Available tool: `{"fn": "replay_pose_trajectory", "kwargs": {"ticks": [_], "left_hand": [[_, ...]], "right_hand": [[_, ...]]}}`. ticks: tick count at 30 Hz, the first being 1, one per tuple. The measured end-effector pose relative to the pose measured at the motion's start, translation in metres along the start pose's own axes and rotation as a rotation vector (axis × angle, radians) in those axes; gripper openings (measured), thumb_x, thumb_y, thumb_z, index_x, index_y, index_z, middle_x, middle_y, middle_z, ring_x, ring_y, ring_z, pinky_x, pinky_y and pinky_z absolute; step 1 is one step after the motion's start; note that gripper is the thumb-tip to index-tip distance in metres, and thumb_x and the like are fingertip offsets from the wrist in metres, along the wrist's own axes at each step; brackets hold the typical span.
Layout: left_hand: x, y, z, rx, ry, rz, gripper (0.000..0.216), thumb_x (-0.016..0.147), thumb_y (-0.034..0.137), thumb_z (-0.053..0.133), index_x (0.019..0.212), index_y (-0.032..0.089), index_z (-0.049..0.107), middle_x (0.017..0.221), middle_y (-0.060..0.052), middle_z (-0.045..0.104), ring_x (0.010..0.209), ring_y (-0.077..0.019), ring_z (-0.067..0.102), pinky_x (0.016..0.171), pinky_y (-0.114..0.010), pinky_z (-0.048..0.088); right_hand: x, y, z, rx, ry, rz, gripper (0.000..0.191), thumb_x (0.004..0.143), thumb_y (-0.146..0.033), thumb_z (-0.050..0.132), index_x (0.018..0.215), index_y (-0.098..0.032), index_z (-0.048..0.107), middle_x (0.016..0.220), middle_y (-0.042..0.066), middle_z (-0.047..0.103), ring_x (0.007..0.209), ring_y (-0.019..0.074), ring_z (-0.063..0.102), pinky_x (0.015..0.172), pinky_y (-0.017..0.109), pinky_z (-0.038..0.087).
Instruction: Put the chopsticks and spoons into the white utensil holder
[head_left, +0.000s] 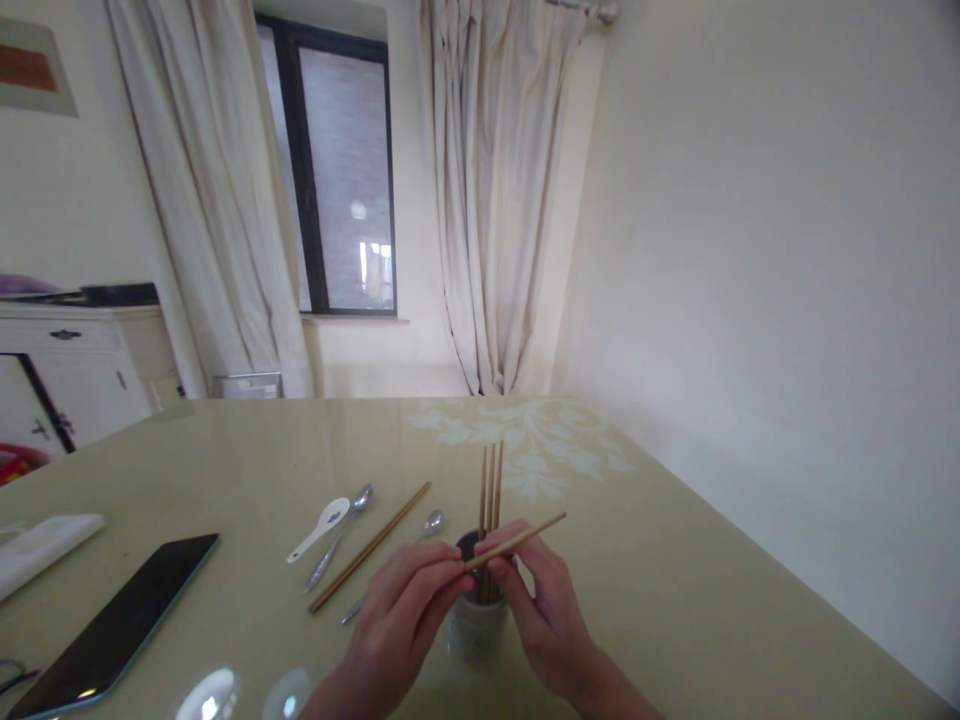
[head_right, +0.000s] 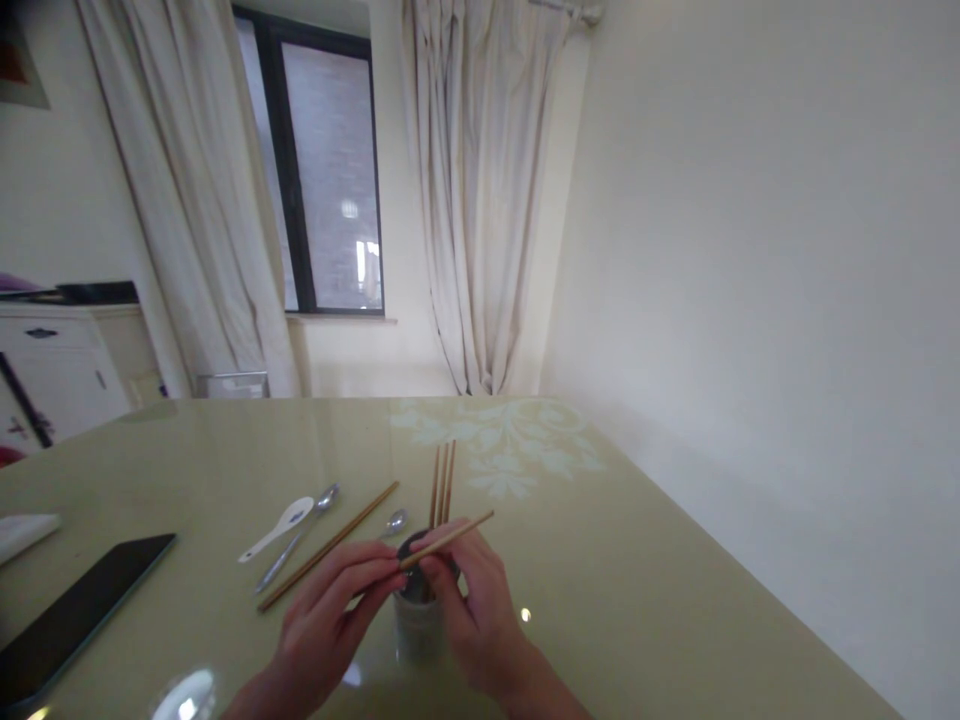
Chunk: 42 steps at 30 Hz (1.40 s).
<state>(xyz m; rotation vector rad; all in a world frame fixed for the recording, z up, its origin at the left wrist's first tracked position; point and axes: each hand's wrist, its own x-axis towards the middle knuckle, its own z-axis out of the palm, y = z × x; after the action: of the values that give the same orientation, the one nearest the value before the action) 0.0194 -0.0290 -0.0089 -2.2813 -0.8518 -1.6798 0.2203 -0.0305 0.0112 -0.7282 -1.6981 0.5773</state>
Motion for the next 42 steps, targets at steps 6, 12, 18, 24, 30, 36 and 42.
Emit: {"fn": "replay_pose_trajectory", "kwargs": {"ticks": [6, 12, 18, 24, 30, 36, 42], "left_hand": [[0.009, -0.034, -0.012, 0.08, 0.064, -0.454, 0.029, 0.11, 0.036, 0.046, 0.123, 0.022, 0.067, 0.104, -0.007, 0.078, 0.092, -0.0207, 0.076, 0.082, -0.034, 0.063], [-0.011, -0.091, -0.018, 0.514, -0.448, -0.639, 0.027, 0.102, 0.023, 0.049, 0.11, 0.018, 0.074, 0.112, -0.012, 0.078, 0.108, -0.0323, 0.07, 0.098, -0.047, 0.056], [-0.02, -0.092, -0.013, 0.688, -0.732, -0.649, 0.029, 0.104, 0.018, 0.046, 0.108, 0.02, 0.074, 0.118, -0.012, 0.075, 0.119, -0.0312, 0.068, 0.103, -0.043, 0.05], [-0.017, -0.091, -0.015, 0.644, -0.752, -0.663, 0.025, 0.103, 0.021, 0.047, 0.105, 0.021, 0.073, 0.114, -0.01, 0.075, 0.117, -0.0296, 0.068, 0.101, -0.04, 0.05], [-0.02, -0.09, -0.015, 0.641, -0.726, -0.676, 0.024, 0.102, 0.024, 0.05, 0.099, 0.018, 0.073, 0.111, -0.013, 0.074, 0.114, -0.0318, 0.067, 0.101, -0.043, 0.05], [-0.017, -0.085, -0.012, 0.602, -0.614, -0.666, 0.023, 0.101, 0.026, 0.048, 0.09, 0.019, 0.067, 0.106, -0.015, 0.075, 0.109, -0.0344, 0.069, 0.099, -0.047, 0.052], [0.002, -0.049, -0.007, 0.364, -0.07, -0.521, 0.021, 0.109, 0.036, 0.043, 0.105, 0.023, 0.059, 0.084, -0.003, 0.074, 0.071, -0.0227, 0.073, 0.063, -0.032, 0.056]], "right_hand": [[0.021, 0.007, -0.02, 0.301, 0.485, 0.189, 0.034, 0.103, -0.054, 0.065, 0.095, -0.022, 0.071, 0.084, 0.007, 0.078, 0.066, 0.0188, 0.067, 0.062, 0.029, 0.054], [0.036, 0.02, -0.041, 0.271, 0.632, 0.214, 0.039, 0.093, -0.057, 0.077, 0.1, -0.018, 0.076, 0.08, 0.005, 0.075, 0.066, 0.0175, 0.065, 0.061, 0.028, 0.054], [0.029, 0.023, -0.024, 0.131, 0.383, 0.242, 0.041, 0.096, -0.058, 0.071, 0.101, -0.019, 0.08, 0.072, 0.003, 0.07, 0.064, 0.0181, 0.062, 0.06, 0.029, 0.053], [0.024, 0.026, -0.016, 0.008, 0.188, 0.293, 0.039, 0.097, -0.057, 0.07, 0.096, -0.019, 0.08, 0.085, 0.007, 0.077, 0.078, 0.0224, 0.07, 0.073, 0.032, 0.054], [0.022, 0.029, -0.015, -0.074, 0.139, 0.334, 0.044, 0.097, -0.061, 0.067, 0.084, -0.019, 0.076, 0.077, 0.006, 0.076, 0.069, 0.0213, 0.065, 0.064, 0.031, 0.048], [0.022, 0.031, -0.015, -0.099, 0.117, 0.321, 0.043, 0.099, -0.058, 0.065, 0.082, -0.019, 0.074, 0.075, 0.005, 0.073, 0.069, 0.0205, 0.064, 0.066, 0.03, 0.049], [0.016, 0.023, -0.013, -0.246, 0.314, 0.152, 0.027, 0.101, -0.047, 0.068, 0.107, -0.021, 0.072, 0.074, 0.001, 0.063, 0.065, 0.0185, 0.059, 0.051, 0.025, 0.044]]}}
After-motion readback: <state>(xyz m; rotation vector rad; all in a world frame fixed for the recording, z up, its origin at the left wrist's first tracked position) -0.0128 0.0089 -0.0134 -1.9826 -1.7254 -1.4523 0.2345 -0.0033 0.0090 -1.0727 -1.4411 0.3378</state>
